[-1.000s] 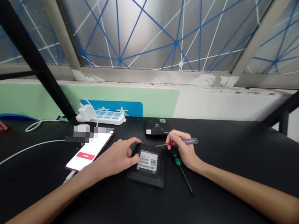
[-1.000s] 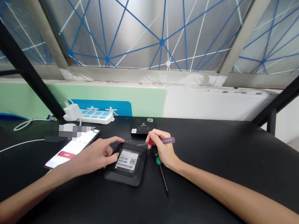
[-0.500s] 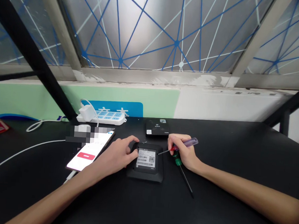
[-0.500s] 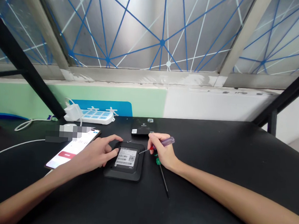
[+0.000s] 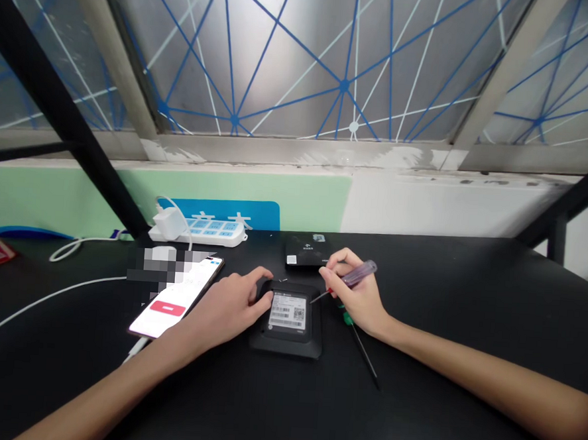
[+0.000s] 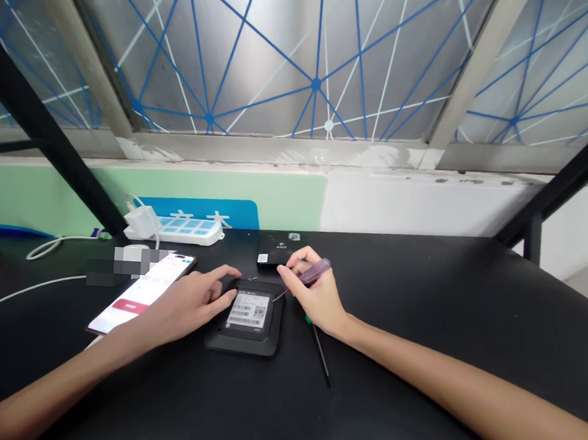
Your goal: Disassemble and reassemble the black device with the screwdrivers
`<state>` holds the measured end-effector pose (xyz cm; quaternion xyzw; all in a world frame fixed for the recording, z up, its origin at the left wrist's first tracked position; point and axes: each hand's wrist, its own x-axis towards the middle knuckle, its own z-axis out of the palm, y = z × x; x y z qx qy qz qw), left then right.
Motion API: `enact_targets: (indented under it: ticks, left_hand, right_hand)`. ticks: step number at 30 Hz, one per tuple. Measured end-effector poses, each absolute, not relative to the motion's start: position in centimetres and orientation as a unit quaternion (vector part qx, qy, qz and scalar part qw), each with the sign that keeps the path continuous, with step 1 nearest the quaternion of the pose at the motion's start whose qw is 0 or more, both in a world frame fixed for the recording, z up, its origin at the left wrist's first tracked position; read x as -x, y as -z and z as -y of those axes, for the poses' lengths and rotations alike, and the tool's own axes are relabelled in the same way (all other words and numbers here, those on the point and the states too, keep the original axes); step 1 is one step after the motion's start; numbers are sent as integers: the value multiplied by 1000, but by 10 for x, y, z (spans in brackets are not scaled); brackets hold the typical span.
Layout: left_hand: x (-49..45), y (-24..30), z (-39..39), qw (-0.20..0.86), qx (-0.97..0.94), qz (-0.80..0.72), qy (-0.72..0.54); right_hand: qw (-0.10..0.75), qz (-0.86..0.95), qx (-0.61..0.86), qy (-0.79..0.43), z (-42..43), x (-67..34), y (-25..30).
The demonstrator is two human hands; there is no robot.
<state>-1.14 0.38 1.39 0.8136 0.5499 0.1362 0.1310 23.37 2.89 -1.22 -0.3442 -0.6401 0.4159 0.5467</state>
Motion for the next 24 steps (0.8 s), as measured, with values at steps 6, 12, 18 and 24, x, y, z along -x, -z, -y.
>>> enact_targets:
  ticks: [6, 12, 18, 24]
  left_hand:
    - [12, -17, -4, 110, -828, -536, -119]
    - [10, -15, -3, 80, -831, -538, -115]
    - [4, -16, -1, 72, -822, -554, -106]
    - [2, -16, -1, 74, -823, -555, -99]
  right_hand:
    - [550, 685, 340, -334, -30, -235, 17]
    - [529, 731, 307, -302, -29, -236, 16]
    - [500, 776, 285, -259, -25, -235, 10]
    - [483, 768, 301, -292, -28, -233, 11]
